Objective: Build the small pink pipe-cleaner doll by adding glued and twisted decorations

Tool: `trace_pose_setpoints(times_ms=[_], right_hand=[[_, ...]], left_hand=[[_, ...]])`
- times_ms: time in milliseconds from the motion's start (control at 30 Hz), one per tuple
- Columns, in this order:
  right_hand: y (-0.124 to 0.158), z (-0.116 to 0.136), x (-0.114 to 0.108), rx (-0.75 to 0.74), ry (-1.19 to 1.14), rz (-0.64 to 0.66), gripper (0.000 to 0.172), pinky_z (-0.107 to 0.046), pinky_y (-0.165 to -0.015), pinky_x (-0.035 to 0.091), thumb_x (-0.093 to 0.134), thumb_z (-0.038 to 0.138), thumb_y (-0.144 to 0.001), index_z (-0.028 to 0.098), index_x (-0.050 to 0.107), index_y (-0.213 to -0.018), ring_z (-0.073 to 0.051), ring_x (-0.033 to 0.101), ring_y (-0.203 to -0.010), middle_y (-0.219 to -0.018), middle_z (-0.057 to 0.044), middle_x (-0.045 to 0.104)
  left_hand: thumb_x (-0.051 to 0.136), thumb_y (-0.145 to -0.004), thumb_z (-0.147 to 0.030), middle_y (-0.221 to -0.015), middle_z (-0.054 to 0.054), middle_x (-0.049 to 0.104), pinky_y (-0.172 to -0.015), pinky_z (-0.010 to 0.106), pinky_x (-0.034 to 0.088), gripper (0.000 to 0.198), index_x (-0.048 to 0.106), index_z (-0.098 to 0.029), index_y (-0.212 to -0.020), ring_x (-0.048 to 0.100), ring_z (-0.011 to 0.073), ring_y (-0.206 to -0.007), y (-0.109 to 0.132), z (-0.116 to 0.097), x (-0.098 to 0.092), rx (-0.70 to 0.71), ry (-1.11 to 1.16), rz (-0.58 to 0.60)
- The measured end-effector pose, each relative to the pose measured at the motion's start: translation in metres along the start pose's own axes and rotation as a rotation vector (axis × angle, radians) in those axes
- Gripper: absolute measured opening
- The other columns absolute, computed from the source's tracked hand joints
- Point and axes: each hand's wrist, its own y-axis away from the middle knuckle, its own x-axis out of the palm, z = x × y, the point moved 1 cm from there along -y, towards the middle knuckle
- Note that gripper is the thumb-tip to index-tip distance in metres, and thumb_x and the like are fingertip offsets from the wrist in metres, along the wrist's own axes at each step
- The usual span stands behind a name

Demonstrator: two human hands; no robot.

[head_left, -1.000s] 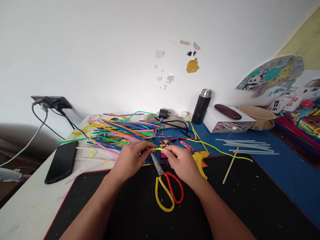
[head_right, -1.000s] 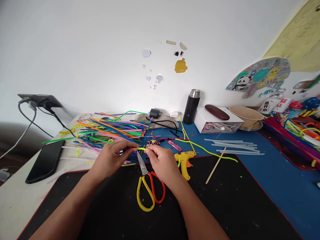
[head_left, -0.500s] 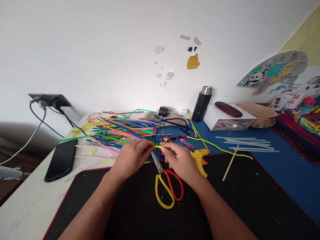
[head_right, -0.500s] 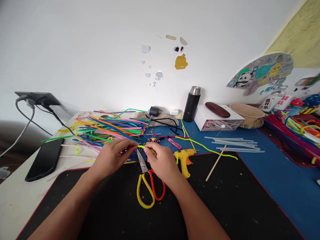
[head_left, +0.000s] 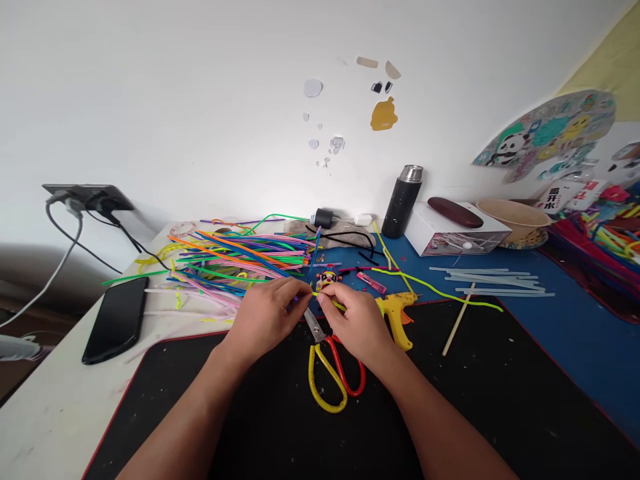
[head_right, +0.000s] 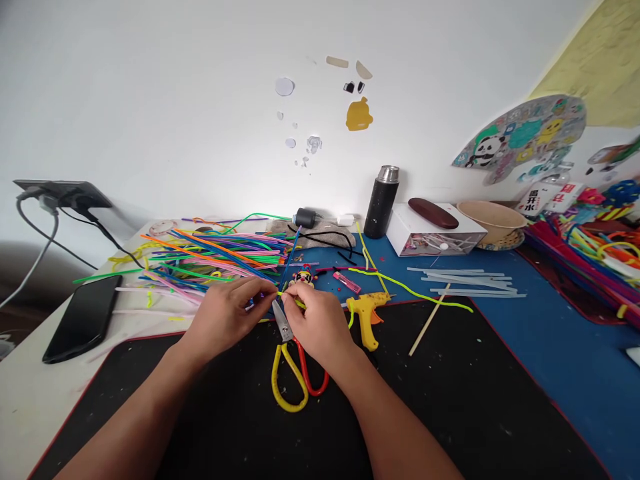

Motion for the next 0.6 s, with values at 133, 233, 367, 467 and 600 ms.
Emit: trace_pose_setpoints(times_ms=[133,233,367,467,600], right_hand=[[0.000,0.002,0.000,0.036,-0.026,-0.001,0.019,-0.027,-0.054,0.039,0.058,0.031,-0.101,0.024,0.073,-0.092,-0.018,0.065,-0.059,-0.073,-0.001,0.075],[0.000,0.003,0.000,0.071,-0.073,0.017,0.018,-0.027,-0.052,0.039,0.058,0.032,-0.100,0.024,0.071,-0.090,-0.017,0.063,-0.056,-0.068,0.000,0.072],[0.000,0.004,-0.001,0.113,-0.129,0.033,0.019,-0.026,-0.052,0.043,0.056,0.033,-0.101,0.025,0.071,-0.092,-0.018,0.064,-0.054,-0.062,0.001,0.068],[0.000,0.004,-0.002,0.119,-0.139,0.027,0.019,-0.026,-0.052,0.044,0.056,0.032,-0.100,0.024,0.070,-0.090,-0.018,0.063,-0.054,-0.060,0.001,0.066],[0.000,0.005,-0.003,0.116,-0.144,0.026,0.020,-0.026,-0.053,0.045,0.055,0.032,-0.100,0.024,0.070,-0.090,-0.018,0.065,-0.055,-0.059,0.001,0.066]], left_hand=[[0.062,-0.100,-0.025,-0.082,0.001,0.077,-0.064,0.026,0.046,0.010,0.070,-0.022,-0.096,0.070,0.0162,-0.068,0.001,-0.002,0.003,-0.030,0.014,-0.035],[0.062,-0.098,-0.024,-0.080,0.000,0.076,-0.062,0.025,0.045,0.008,0.069,-0.022,-0.094,0.069,0.0157,-0.066,0.000,-0.006,0.005,-0.052,0.019,-0.048],[0.064,-0.096,-0.021,-0.075,-0.002,0.074,-0.060,0.025,0.043,0.007,0.068,-0.022,-0.090,0.068,0.0147,-0.063,0.000,-0.010,0.007,-0.097,0.046,-0.061],[0.064,-0.096,-0.021,-0.077,-0.001,0.074,-0.061,0.025,0.044,0.006,0.068,-0.022,-0.092,0.069,0.0153,-0.065,0.000,-0.011,0.007,-0.099,0.044,-0.038],[0.061,-0.101,-0.026,-0.084,0.000,0.077,-0.066,0.026,0.047,0.009,0.069,-0.023,-0.100,0.072,0.0168,-0.072,0.001,-0.009,0.007,-0.083,0.062,-0.007]])
